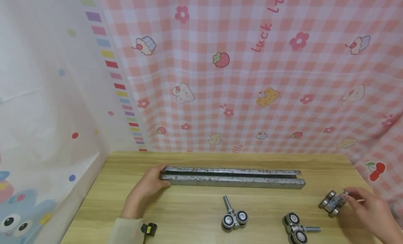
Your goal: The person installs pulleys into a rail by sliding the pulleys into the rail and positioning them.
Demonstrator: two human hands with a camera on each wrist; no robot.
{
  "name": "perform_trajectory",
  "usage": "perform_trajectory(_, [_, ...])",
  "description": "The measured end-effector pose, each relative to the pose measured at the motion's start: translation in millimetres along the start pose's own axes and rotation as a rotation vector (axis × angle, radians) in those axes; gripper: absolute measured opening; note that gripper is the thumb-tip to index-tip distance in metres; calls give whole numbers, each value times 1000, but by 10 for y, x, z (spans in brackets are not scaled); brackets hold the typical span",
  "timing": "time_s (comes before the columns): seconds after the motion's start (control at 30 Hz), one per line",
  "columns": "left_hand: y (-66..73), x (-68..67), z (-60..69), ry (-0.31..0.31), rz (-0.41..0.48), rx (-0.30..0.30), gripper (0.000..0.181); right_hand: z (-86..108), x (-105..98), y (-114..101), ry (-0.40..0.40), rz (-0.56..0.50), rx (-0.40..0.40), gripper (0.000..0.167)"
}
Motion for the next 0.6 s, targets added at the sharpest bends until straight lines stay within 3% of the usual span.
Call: perform_trajectory(0.6, [34, -32, 18, 9, 6, 6, 69, -181, -40, 154, 59, 10, 34, 14])
Point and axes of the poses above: each hand's wrist, its own z-axis away from the middle knuckle, its own x-axis out of the palm, y = z × x, the point moved 2 cm from there along -z, towards the middle knuckle, and after that the axes turned 9 degrees about -z, right-handed, at the moved point
